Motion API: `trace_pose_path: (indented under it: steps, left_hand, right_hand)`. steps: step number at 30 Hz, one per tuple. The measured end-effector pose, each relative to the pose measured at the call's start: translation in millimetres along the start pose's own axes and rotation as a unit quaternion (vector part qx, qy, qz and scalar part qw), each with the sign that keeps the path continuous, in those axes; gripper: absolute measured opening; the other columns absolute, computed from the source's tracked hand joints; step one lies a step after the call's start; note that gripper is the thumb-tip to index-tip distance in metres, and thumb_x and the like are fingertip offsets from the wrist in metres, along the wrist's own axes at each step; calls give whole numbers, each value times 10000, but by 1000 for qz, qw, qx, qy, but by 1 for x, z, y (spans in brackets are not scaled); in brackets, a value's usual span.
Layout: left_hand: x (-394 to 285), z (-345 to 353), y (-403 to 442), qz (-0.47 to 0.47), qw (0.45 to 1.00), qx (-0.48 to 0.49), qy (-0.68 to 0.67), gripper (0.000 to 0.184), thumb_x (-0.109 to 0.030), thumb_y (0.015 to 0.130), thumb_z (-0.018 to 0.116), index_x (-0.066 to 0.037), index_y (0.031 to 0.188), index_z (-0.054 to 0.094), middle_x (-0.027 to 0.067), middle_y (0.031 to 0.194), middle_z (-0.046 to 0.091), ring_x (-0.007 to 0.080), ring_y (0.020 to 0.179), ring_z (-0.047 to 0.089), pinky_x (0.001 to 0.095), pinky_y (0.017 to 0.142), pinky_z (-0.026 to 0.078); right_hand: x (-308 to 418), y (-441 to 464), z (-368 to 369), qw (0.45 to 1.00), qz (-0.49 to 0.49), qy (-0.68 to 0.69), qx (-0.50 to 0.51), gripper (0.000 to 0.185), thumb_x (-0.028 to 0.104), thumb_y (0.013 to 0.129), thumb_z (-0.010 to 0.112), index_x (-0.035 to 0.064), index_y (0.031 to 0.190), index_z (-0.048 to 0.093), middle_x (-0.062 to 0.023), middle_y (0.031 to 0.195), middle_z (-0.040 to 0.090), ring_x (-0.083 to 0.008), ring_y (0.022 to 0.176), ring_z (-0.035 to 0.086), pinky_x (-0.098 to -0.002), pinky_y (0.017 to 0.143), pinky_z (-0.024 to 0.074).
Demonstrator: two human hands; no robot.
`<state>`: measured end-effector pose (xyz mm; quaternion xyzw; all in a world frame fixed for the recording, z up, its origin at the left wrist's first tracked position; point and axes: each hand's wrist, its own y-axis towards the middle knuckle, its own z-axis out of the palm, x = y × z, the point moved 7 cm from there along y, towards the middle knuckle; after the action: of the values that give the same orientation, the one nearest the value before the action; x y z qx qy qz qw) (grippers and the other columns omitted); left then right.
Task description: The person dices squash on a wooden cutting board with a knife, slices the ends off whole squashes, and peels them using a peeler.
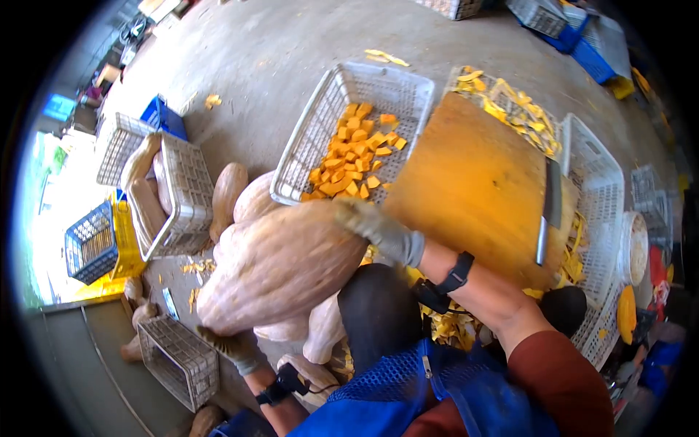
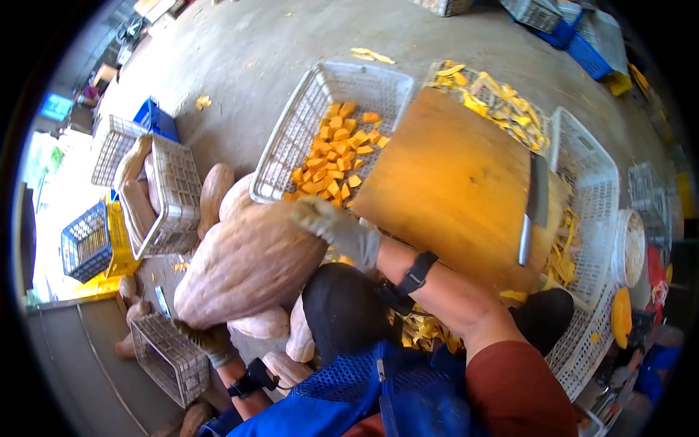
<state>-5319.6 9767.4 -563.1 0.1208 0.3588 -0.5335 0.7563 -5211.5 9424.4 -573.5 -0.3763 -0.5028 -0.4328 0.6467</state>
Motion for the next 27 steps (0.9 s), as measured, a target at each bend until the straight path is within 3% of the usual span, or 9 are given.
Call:
trace_pose_path:
  steps: [3,7,10,12,13,16,18,21,27]
  left_hand:
    - [47,36,34,31,994,12,107,621,-452,854,548,-78,1332,416,119,1356,429,280,1277,362,485,1070,278]
    - [154,144,12,-189,969,135,80,572,-427,885,528,-81,1327,421,110,1328,455,260,1237,405,461,1056,297]
    - [231,193,-20,-342,876,302,156,433,-388,897,547,-96,1208,468,75,1171,515,200,1008,534,373,815,483]
    - [261,211,-33,-225,864,316,320,325,-281,874,607,-72,1082,470,69,1034,536,162,903,548,322,687,505]
    - [261,232,-54,-245,758,427,427,284,-201,850,640,-57,1011,455,62,1005,525,130,918,531,277,708,488]
    - [269,310,-109,90,409,620,664,754,-321,703,772,-4,1276,398,204,1199,507,312,1135,492,386,956,415]
    - [287,354,-147,161,423,670,588,906,-362,632,819,-1,1331,369,253,1272,459,355,1189,451,388,1009,366]
    - [326,370,-174,122,382,671,624,976,-341,592,843,-3,1358,340,254,1315,427,350,1240,404,396,1030,344]
    - [330,374,-249,188,214,719,634,1084,-387,510,847,-71,1391,302,263,1388,308,447,1276,311,459,1043,317]
  right_hand:
    - [46,-39,-64,979,28,60,-191,471,373,916,536,-33,1153,555,-89,1028,608,-155,964,553,-290,872,428]
    - [77,-117,-183,916,-18,-105,-386,448,370,918,522,-41,1070,611,-81,950,639,-158,881,576,-285,815,445]
    - [75,-183,-256,869,-31,-144,-473,469,388,921,502,-52,1033,620,-84,953,638,-154,891,565,-278,806,438]
    - [60,-212,-292,865,-38,-85,-493,477,392,922,492,-57,1018,623,-86,929,644,-158,877,569,-286,800,441]
    - [54,-226,-305,863,-37,-51,-502,481,393,922,486,-59,1010,624,-87,917,647,-161,869,571,-290,797,442]
    - [63,-248,-327,869,-105,-101,-473,476,378,925,483,-72,995,621,-64,878,650,-156,819,568,-298,780,448]
    - [62,-274,-332,825,-28,-199,-528,422,350,899,495,-41,974,633,-118,879,679,-262,817,621,-365,770,465]
    - [72,-317,-329,682,159,-383,-603,310,316,843,516,60,958,648,-201,932,640,-398,921,588,-459,781,462]
    - [21,-357,-315,732,183,-415,-509,354,328,834,559,70,1076,541,-189,978,628,-376,904,601,-448,790,472]
